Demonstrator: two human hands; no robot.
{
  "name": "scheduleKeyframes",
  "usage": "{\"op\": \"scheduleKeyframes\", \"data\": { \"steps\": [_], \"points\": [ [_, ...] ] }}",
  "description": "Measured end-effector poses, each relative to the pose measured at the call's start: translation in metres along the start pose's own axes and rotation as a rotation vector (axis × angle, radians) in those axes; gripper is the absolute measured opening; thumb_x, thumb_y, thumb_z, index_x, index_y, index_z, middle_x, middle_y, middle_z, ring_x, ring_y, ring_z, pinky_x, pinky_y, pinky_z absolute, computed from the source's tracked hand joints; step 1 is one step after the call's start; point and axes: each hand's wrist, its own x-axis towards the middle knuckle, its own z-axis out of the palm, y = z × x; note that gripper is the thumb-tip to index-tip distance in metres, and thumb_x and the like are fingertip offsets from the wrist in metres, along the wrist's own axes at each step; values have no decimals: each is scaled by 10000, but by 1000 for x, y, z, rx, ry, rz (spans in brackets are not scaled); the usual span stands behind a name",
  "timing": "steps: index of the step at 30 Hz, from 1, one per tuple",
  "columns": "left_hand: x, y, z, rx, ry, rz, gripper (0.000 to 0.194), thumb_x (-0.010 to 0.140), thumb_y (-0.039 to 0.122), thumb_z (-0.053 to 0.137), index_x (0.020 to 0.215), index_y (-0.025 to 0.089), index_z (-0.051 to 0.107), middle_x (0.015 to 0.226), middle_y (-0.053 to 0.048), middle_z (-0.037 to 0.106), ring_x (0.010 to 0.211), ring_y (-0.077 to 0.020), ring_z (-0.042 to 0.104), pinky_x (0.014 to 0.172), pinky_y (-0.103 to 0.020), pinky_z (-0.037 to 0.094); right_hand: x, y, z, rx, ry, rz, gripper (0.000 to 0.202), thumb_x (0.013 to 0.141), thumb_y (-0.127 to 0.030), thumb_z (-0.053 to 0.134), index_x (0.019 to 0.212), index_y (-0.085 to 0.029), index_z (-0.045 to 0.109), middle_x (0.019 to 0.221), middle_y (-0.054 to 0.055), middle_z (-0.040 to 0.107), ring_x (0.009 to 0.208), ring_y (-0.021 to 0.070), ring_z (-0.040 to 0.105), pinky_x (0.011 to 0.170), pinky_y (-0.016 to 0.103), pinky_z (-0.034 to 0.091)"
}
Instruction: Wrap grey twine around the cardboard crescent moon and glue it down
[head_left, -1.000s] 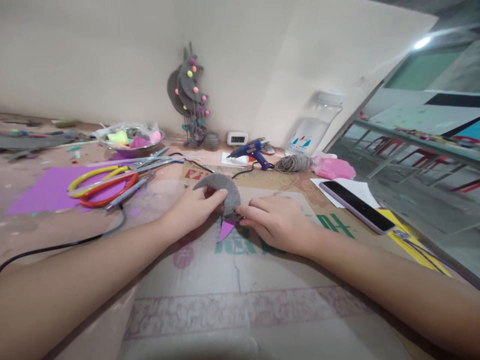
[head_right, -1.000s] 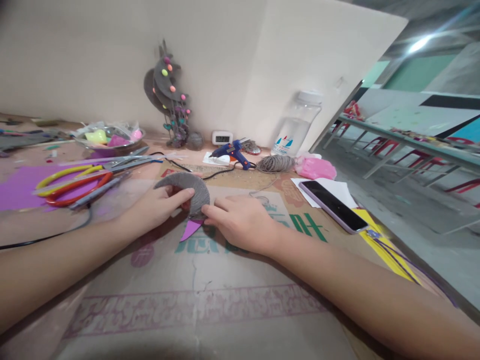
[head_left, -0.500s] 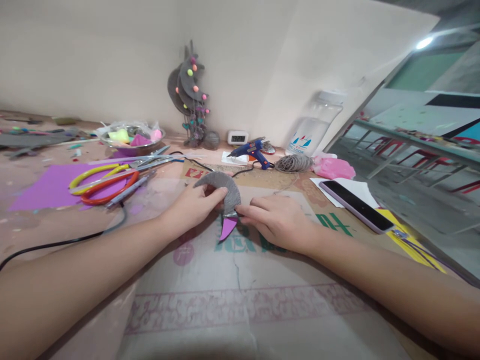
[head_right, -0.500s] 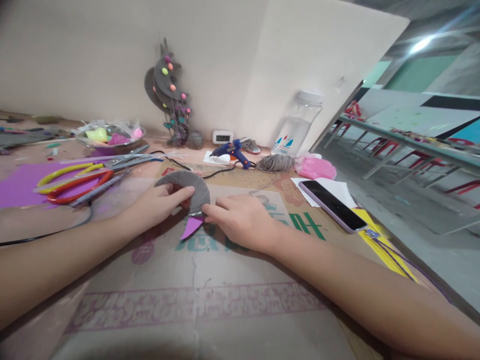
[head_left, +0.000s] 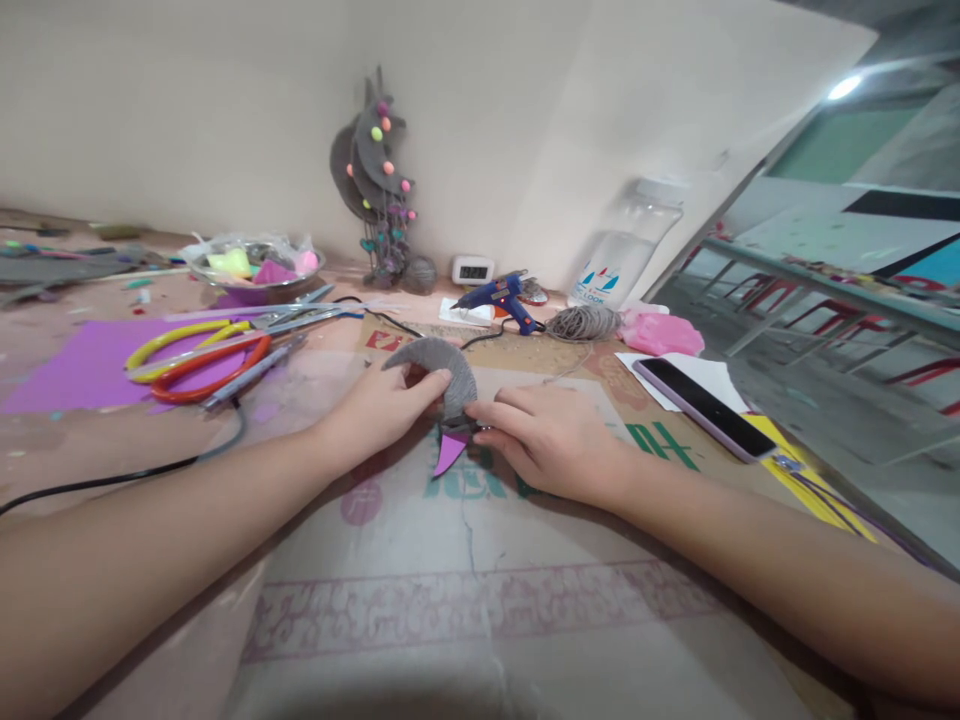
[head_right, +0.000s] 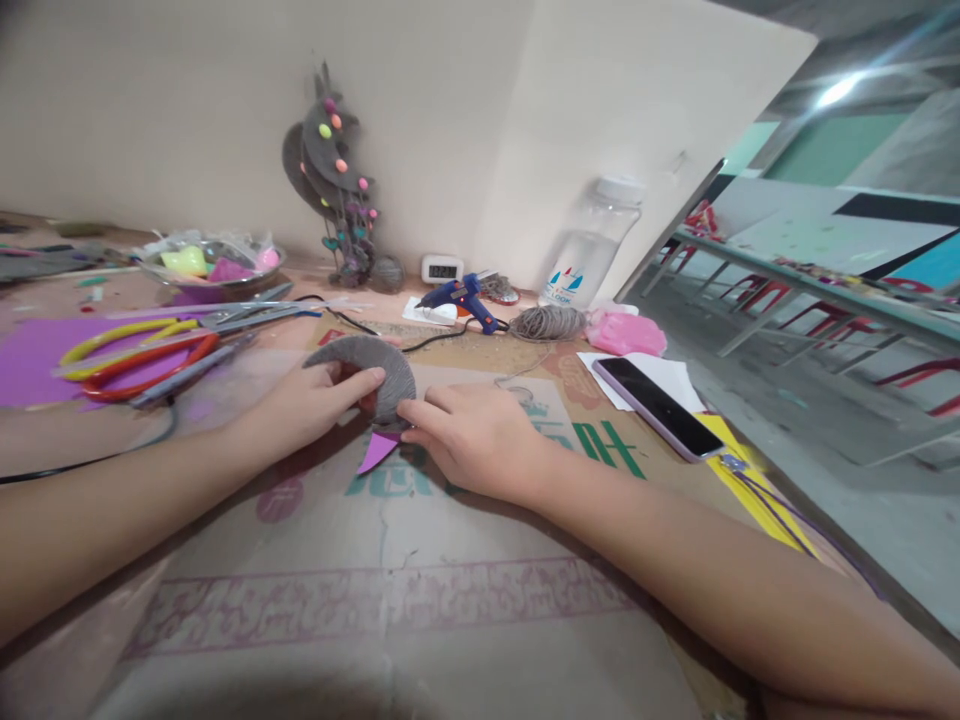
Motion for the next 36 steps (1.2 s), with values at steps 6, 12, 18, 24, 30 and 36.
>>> {"op": "scheduleKeyframes", "data": {
  "steps": [6,12,18,24,30,36],
  "points": [
    [1,-2,0,8,-5,10,341,789,448,470,770,170,668,651,-16,639,656,-168,574,648,-266,449,2,-1,-1,-31,17,-20,308,929,-323,379,933,-172,647,636,5,560,578,109,465,518,271,230],
    [2,-4,2,-16,-1,37,311,799,422,476,869,184,663,738,-24,669,719,-180,594,683,-270,454,3,-1,-1,-46,46,-52,303,928,-318,385,876,-168,644,615,0,542,562,104,435,519,271,215],
    [2,1,2,-45,-18,66,241,801,337,478,892,192,647,767,-13,668,802,-185,604,769,-279,451,3,0,-1,-54,59,-78,301,930,-311,387,870,-171,646,605,-5,531,557,103,426,515,267,222],
    [2,0,1,-39,11,74,310,802,365,475,999,193,640,834,-21,686,820,-193,613,772,-287,456,1,1,-1,6,75,30,275,924,-323,402,978,-184,633,651,-1,563,582,106,470,527,246,272],
    [-1,4,-1,47,-5,19,332,804,417,451,809,171,675,659,-18,655,672,-178,590,683,-272,457,-1,6,1,103,59,80,270,912,-323,421,1044,-169,600,776,25,613,668,118,525,564,238,310],
    [0,0,-1,71,14,11,364,797,460,457,754,168,668,632,-18,645,642,-172,580,662,-261,452,-1,3,0,7,19,12,312,927,-333,377,1011,-181,636,672,14,571,591,115,469,536,255,272]
  ]
}}
